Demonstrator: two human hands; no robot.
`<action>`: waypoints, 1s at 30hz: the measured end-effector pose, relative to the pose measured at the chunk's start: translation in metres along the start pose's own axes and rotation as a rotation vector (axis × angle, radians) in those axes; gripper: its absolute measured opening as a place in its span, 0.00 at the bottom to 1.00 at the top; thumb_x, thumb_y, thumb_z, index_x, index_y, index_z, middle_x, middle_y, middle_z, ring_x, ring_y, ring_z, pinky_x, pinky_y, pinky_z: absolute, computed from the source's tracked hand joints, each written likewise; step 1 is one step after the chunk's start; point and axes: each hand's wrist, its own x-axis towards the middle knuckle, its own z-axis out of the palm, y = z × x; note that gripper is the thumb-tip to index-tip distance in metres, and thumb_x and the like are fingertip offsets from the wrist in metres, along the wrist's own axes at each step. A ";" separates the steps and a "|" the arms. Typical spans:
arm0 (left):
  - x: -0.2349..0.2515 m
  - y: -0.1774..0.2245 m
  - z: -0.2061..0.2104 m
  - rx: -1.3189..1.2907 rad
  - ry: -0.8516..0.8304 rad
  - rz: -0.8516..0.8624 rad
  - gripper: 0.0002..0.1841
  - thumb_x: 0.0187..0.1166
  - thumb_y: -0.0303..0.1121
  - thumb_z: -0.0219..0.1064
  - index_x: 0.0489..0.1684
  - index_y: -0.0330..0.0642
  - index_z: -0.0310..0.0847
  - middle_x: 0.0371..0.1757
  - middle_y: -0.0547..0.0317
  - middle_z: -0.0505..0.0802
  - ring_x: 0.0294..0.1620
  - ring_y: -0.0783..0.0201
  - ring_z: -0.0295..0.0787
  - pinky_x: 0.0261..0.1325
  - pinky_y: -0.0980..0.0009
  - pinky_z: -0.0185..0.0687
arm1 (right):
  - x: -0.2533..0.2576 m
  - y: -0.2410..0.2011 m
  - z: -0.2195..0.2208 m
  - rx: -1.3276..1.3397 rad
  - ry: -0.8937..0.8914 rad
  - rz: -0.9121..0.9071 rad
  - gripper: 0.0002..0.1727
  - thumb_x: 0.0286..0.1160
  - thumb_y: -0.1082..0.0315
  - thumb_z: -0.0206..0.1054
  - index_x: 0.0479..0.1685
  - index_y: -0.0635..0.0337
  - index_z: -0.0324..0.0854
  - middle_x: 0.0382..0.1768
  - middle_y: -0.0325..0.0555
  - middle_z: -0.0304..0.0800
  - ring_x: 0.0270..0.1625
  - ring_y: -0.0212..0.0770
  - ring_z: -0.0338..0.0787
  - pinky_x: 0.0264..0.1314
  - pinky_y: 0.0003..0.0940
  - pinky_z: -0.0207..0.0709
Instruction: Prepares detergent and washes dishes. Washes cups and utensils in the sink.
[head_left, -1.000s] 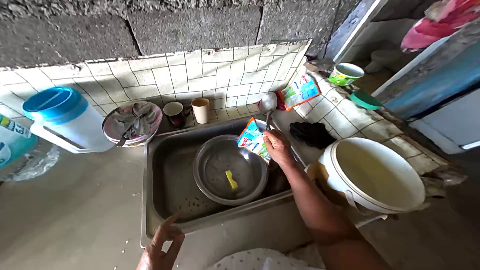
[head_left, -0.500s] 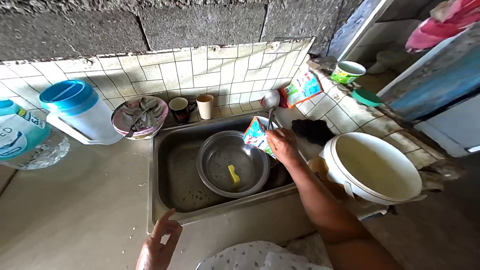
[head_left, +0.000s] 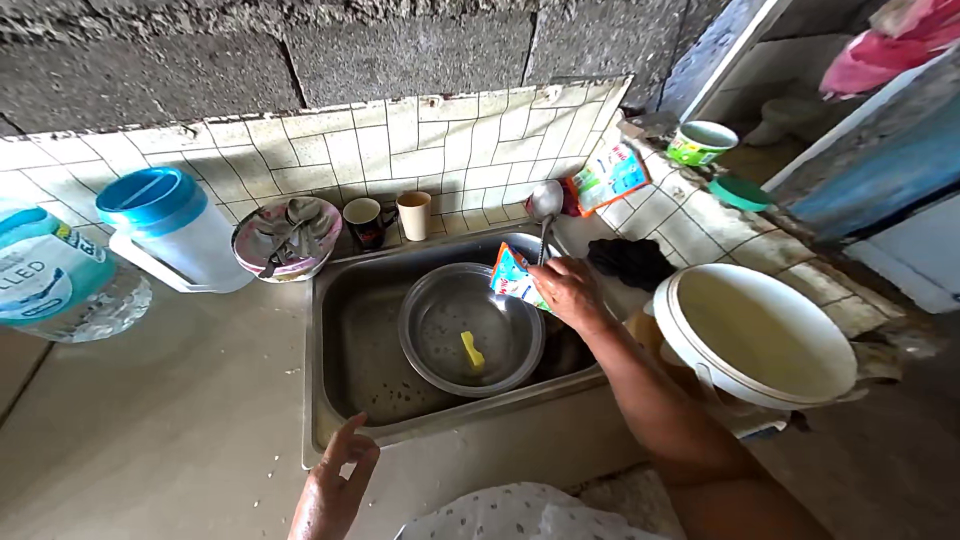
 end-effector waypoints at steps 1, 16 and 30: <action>0.001 0.000 0.000 0.003 0.002 0.011 0.27 0.79 0.32 0.64 0.74 0.24 0.72 0.42 0.55 0.95 0.40 0.74 0.93 0.50 0.76 0.88 | 0.000 0.000 -0.001 -0.004 0.038 0.004 0.12 0.79 0.74 0.65 0.52 0.64 0.93 0.39 0.64 0.91 0.47 0.67 0.91 0.55 0.62 0.81; 0.002 0.002 0.008 0.006 -0.051 -0.037 0.27 0.78 0.30 0.65 0.75 0.24 0.72 0.43 0.53 0.95 0.40 0.72 0.93 0.50 0.74 0.88 | -0.002 -0.005 -0.012 0.068 0.273 0.088 0.13 0.80 0.72 0.64 0.52 0.66 0.93 0.38 0.64 0.90 0.45 0.63 0.90 0.55 0.57 0.81; 0.003 0.001 0.014 0.003 -0.111 -0.035 0.26 0.78 0.26 0.64 0.75 0.22 0.70 0.43 0.48 0.95 0.42 0.65 0.94 0.52 0.67 0.90 | 0.002 -0.007 0.004 -0.042 0.115 -0.007 0.12 0.74 0.79 0.66 0.46 0.62 0.94 0.33 0.61 0.91 0.42 0.63 0.93 0.53 0.57 0.85</action>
